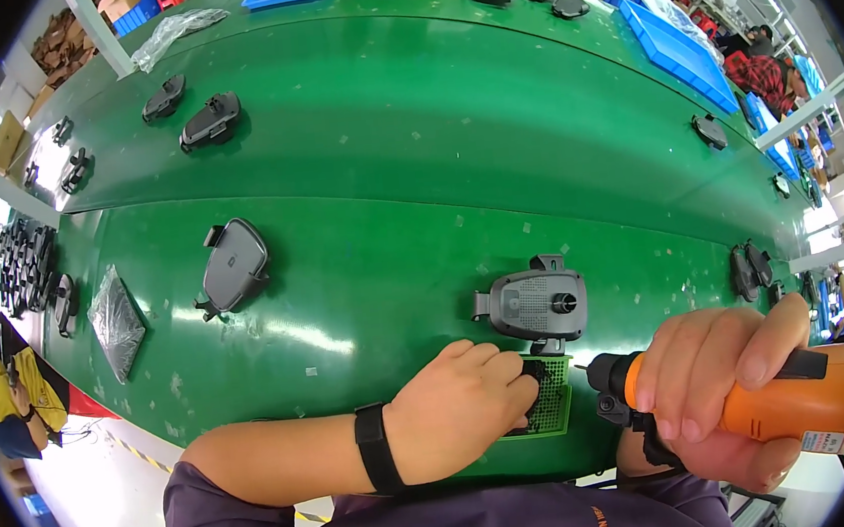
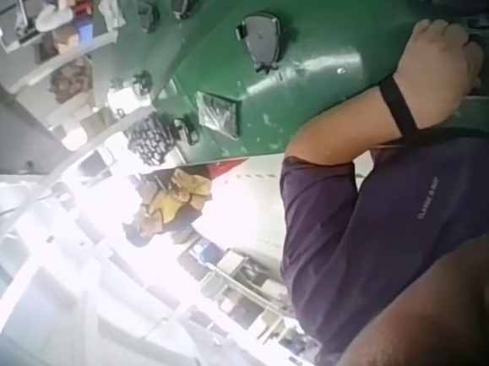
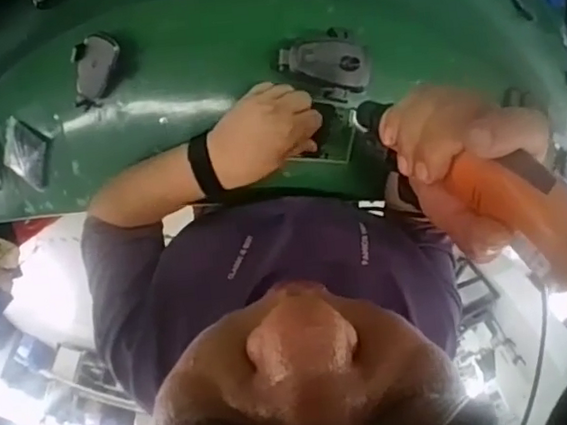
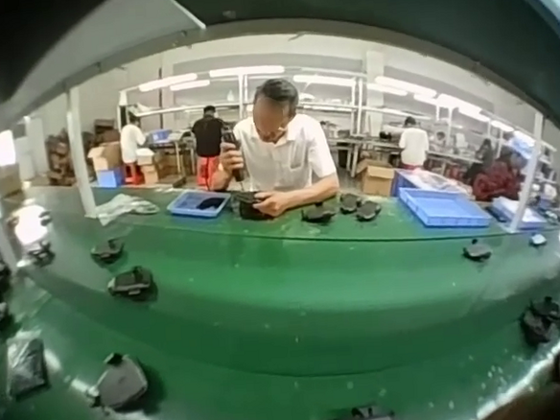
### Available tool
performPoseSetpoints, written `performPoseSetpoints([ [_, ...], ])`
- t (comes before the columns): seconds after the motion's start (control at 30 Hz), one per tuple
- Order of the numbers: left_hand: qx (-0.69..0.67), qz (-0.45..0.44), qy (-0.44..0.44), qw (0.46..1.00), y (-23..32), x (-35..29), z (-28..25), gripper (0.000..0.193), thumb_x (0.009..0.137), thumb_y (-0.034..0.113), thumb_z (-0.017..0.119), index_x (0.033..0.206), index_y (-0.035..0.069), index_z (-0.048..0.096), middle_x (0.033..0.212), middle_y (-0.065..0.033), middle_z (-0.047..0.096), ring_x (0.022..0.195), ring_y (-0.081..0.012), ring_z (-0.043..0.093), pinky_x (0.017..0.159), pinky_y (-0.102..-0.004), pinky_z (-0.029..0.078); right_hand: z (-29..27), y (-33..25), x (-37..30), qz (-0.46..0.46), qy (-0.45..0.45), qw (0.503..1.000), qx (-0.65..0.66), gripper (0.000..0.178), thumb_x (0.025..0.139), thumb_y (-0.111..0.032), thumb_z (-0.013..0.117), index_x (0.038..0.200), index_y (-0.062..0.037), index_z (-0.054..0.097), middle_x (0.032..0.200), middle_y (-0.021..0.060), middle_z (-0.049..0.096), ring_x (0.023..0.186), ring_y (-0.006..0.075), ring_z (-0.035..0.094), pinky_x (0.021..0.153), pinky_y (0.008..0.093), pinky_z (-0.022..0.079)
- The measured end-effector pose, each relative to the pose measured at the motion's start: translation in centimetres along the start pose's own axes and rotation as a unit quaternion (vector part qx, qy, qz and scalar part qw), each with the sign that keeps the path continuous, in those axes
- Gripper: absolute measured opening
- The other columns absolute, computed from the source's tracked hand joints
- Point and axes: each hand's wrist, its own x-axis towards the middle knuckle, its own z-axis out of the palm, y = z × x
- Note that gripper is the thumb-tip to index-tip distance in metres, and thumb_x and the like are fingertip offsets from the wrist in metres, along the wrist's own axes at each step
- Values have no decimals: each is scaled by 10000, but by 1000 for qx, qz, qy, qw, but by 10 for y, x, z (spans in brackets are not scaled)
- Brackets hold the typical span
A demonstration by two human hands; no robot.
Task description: The person picks up a car phone mount, places a screw into a hole by hand, and drives it in using an electric screwdriver. This process is repeated for several more mounts, which are then placed back onto the assembly line.
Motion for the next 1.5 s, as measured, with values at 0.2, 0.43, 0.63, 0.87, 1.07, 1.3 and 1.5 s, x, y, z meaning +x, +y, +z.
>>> performPoseSetpoints([
  [0.2, -119, 10, 81, 990, -6, 8, 1, 164, 848, 144, 750, 915, 73, 618, 865, -70, 581, 831, -280, 606, 768, -404, 491, 4, 1, 1, 4, -6, 1000, 8, 502, 905, -398, 775, 1058, -57, 439, 656, 32, 604, 513, 159, 593, 546, 301, 540],
  [0.43, -210, -6, 133, 969, -1, 9, -6, 145, 862, 122, 736, 924, 61, 619, 867, -76, 611, 834, -289, 622, 752, -407, 506, 15, 4, -5, 4, 39, 999, 23, 516, 896, -402, 786, 1042, -52, 436, 621, 27, 585, 477, 158, 573, 515, 296, 528],
  [0.63, -237, 12, 160, 958, -5, 7, 5, 128, 856, 91, 714, 895, 40, 602, 847, -104, 607, 823, -324, 624, 738, -426, 511, 13, 11, -4, -10, 41, 997, 62, 501, 900, -386, 784, 1045, -55, 437, 590, 22, 571, 453, 155, 557, 503, 294, 523],
  [0.87, -297, -4, 123, 947, -6, 10, 2, 145, 870, 87, 700, 972, 25, 619, 880, -128, 649, 855, -334, 648, 757, -426, 528, -2, -3, -1, 38, -131, 990, 43, 624, 964, -560, 630, 1328, -80, 465, 857, 65, 559, 720, 207, 532, 674, 372, 473],
  [1.07, -286, 19, 173, 942, -2, 7, 2, 204, 910, 97, 684, 1094, 30, 626, 920, -129, 684, 876, -327, 673, 750, -424, 539, -4, 0, 0, 38, -136, 987, 82, 604, 961, -526, 653, 1328, -86, 461, 868, 65, 566, 727, 206, 535, 708, 394, 477],
  [1.3, -228, 70, 196, 951, -2, 7, 3, 284, 928, 100, 679, 1197, 42, 609, 933, -127, 699, 876, -329, 681, 741, -426, 548, -5, -5, 0, 46, -130, 984, 115, 558, 966, -497, 651, 1320, -107, 468, 863, 52, 561, 739, 200, 528, 730, 397, 461],
  [1.5, -337, 60, 145, 928, -1, 9, 6, 344, 942, 80, 666, 1274, 44, 582, 944, -133, 698, 865, -338, 684, 731, -424, 550, -10, -16, 3, 85, -137, 974, 160, 477, 974, -467, 637, 1275, -120, 508, 852, 48, 561, 745, 201, 524, 750, 384, 445],
])
